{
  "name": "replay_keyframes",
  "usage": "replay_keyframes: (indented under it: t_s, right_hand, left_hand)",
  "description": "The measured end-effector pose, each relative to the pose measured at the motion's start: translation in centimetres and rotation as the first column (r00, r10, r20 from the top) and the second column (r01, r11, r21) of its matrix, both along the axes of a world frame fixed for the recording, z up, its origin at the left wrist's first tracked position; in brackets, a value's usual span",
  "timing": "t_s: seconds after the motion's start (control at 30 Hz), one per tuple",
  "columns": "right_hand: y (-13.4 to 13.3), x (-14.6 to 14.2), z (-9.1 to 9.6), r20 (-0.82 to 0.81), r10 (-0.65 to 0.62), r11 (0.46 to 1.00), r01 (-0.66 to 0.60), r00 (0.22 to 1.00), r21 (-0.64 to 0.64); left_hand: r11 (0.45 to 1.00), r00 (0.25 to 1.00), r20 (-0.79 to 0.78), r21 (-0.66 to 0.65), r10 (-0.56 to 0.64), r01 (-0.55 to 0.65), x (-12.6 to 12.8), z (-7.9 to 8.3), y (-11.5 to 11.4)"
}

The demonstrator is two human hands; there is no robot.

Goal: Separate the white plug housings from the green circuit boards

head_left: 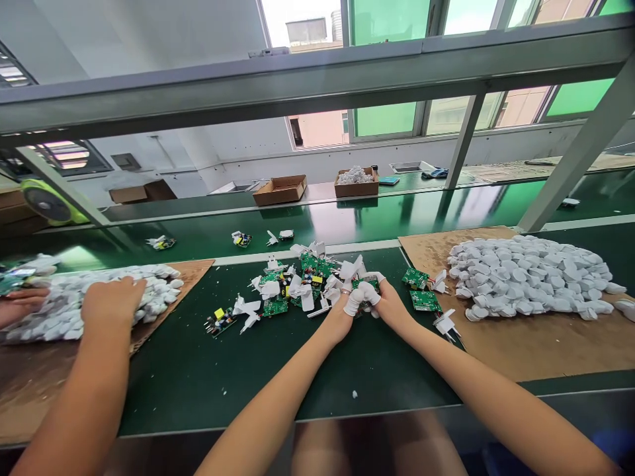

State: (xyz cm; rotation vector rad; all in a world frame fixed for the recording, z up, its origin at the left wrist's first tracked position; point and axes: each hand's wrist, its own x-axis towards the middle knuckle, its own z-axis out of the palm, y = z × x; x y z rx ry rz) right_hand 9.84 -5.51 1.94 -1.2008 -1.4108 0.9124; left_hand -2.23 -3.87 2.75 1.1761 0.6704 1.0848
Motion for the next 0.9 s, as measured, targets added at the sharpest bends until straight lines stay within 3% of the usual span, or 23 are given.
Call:
replay_keyframes:
  t_s: [0.17, 0.3, 0.37, 0.5, 0.6, 0.67, 0.77, 0.9]
  right_hand:
    - [0.0, 0.2, 0.2, 0.017, -0.039, 0.991, 0.037, 0.999, 0.128]
    - [-0.1, 0.1, 0.4, -0.008, 0.074, 0.996, -0.075, 0.997, -0.048]
    - [0.1, 0.2, 0.4, -0.030, 0.108, 0.989, -0.110, 0.994, -0.094]
    - [0.3, 0.4, 0.7, 0.027, 0.080, 0.996, -0.081, 0.996, 0.034]
    - [0.2, 0.6, 0.9, 0.064, 0.067, 0.996, -0.070, 0.996, 0.056]
    - [0.1, 0.7, 0.9, 0.049, 0.044, 0.998, -0.046, 0.998, 0.042]
    - [0.0, 0.6, 0.7, 0.002, 0.076, 0.995, -0.075, 0.997, -0.061]
    - [0.2, 0.6, 0.2, 0.095, 0.199, 0.974, -0.186, 0.975, -0.130]
  left_hand:
    - [0.988, 0.988, -0.156, 0.152, 0.017, 0.007, 0.4, 0.3, -0.5]
    - [0.977, 0.973, -0.211, 0.211, 0.089, -0.044, 0.5, 0.1, -0.3]
    - [0.973, 0.973, -0.223, 0.230, 0.050, 0.003, 0.5, 0.0, -0.1]
    - [0.947, 0.945, -0.320, 0.279, -0.062, 0.157, 0.2, 0.2, 0.1]
    - [0.930, 0.946, -0.308, 0.310, -0.095, 0.195, 0.0, 0.3, 0.1]
    - [0.951, 0.968, -0.232, 0.262, -0.101, 0.163, 0.0, 0.4, 0.0]
    - [0.986, 0.988, -0.042, 0.072, -0.150, 0.152, 0.4, 0.3, 0.1]
    - [0.973, 0.982, 0.141, -0.174, -0.128, 0.152, 0.9, -0.3, 0.5]
